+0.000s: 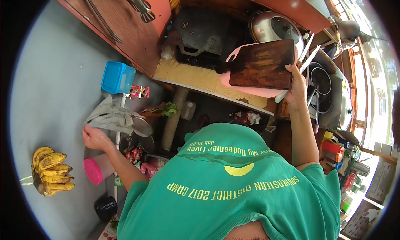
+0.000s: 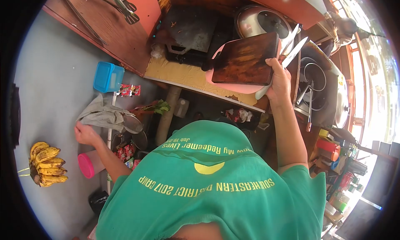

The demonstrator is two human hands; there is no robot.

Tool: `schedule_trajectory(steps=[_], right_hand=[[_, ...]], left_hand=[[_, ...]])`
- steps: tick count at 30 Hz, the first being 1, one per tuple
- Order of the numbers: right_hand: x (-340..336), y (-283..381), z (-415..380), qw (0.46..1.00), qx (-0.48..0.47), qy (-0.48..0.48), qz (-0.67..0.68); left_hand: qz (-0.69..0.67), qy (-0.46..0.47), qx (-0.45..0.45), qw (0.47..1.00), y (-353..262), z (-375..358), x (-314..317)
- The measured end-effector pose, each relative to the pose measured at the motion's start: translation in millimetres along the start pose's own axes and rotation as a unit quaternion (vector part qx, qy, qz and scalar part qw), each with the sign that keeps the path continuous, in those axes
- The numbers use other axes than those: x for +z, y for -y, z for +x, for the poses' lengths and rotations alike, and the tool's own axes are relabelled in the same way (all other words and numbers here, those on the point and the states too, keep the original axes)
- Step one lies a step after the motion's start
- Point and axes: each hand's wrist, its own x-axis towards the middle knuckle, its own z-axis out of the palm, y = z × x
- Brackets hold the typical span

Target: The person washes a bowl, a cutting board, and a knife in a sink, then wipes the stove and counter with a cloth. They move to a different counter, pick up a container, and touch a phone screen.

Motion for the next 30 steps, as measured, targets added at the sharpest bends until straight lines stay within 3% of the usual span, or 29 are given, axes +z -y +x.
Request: schedule_trajectory(steps=[2,5,7,10,13,16,24,27,29,30], right_hand=[[-1,4,-1,1.0,-0.003,0.004,0.001],[-1,8,-3,1.0,0.001,0.015,-0.015],[-9,9,1,0.999,0.009,0.026,-0.033],[-12,10,2,0.998,-0.009,0.04,-0.037],[-12,10,4,0.999,-0.004,0.043,-0.023],[-15,12,5,0.997,-0.005,0.069,-0.028],[-21,13,-1,0.998,0.012,0.063,-0.021],[-15,14,-9,0.998,-0.003,0.061,-0.023],[-12,15,-13,0.998,-0.008,0.057,-0.023],[-12,16,-15,0.998,-0.007,0.055,-0.023]], left_hand=[[0.011,-0.034,0.005,0.999,0,6,-3],[-0.082,-0.077,0.012,0.994,-32,5,-14],[-0.268,-0.064,-0.094,0.957,-51,1,-20],[-0.364,-0.069,-0.156,0.916,-64,-1,-27],[-0.29,-0.02,-0.185,0.939,-41,10,-41],[-0.292,-0.028,-0.215,0.932,-45,4,-45],[-0.314,-0.003,-0.177,0.933,-72,1,-84],[-0.413,0.057,-0.126,0.9,-105,-1,-103],[-0.473,0.266,-0.108,0.833,-117,2,-114],[-0.474,0.269,-0.107,0.831,-123,0,-112]])
